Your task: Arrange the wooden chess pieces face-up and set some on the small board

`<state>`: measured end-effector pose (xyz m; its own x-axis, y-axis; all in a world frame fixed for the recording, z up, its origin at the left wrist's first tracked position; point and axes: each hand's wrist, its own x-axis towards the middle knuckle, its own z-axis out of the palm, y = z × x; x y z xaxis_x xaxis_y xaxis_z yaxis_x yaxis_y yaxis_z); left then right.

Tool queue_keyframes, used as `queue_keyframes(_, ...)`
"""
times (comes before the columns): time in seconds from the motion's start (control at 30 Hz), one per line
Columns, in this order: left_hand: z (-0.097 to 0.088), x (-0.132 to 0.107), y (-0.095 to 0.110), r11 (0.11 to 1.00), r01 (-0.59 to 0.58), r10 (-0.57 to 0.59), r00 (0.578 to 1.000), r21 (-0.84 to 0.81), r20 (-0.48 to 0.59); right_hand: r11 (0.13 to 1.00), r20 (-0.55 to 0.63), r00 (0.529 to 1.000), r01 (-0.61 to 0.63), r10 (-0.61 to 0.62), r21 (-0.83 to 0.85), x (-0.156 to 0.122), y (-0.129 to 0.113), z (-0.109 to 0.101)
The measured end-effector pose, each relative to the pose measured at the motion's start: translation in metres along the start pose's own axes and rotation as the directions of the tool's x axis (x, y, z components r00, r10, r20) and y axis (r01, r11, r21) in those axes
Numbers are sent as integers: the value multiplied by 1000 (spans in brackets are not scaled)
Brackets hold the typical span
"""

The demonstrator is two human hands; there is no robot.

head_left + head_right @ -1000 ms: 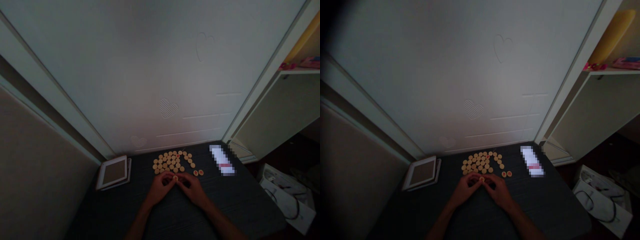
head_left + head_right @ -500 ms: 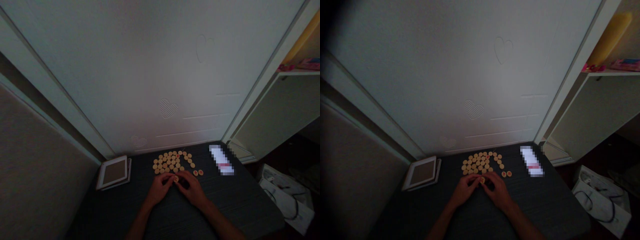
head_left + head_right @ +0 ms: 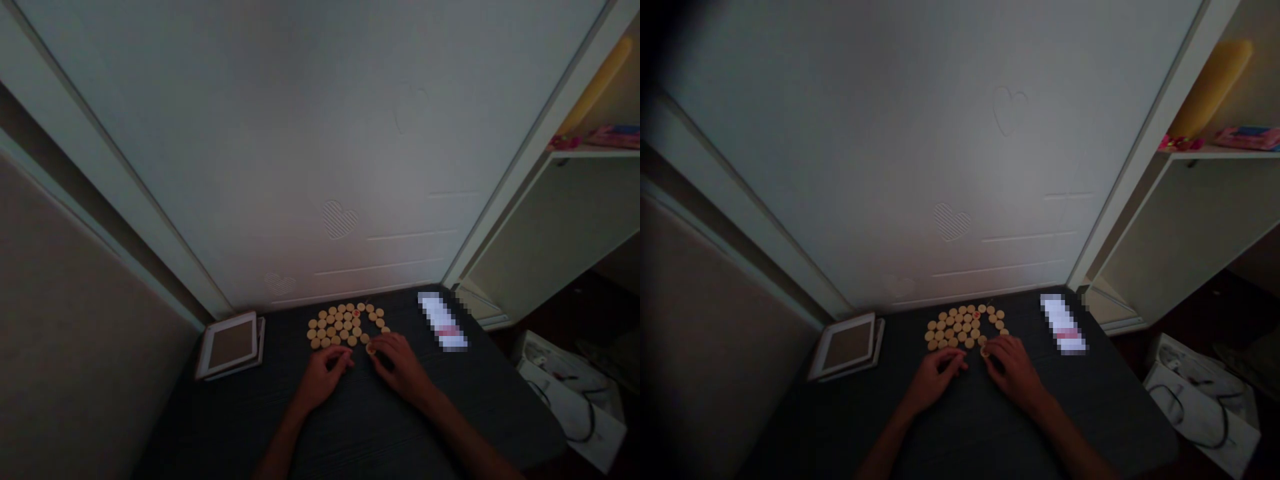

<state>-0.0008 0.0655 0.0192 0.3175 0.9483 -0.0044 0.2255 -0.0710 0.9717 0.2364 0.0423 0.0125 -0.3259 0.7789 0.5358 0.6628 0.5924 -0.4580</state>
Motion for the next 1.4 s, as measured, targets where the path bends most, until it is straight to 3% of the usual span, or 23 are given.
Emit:
queue_keyframes(0.2,0,-1,1,1000,13,-13,1000,16,-7,997,83,995,-54,59,-56,-9,23,-22)
queue_keyframes(0.8,-1,-1,3,999,-2,2,1000,45,-3,994,139,988,-56,69,-95,-12,24,-18)
queue_keyframes(1.13,0,-1,4,999,0,0,1000,39,-4,994,131,989,-63,75,-93,-12,27,-17)
queue_keyframes(1.4,-1,-1,4,999,-3,4,1000,49,-8,991,14,993,-115,116,-72,-6,29,-18)
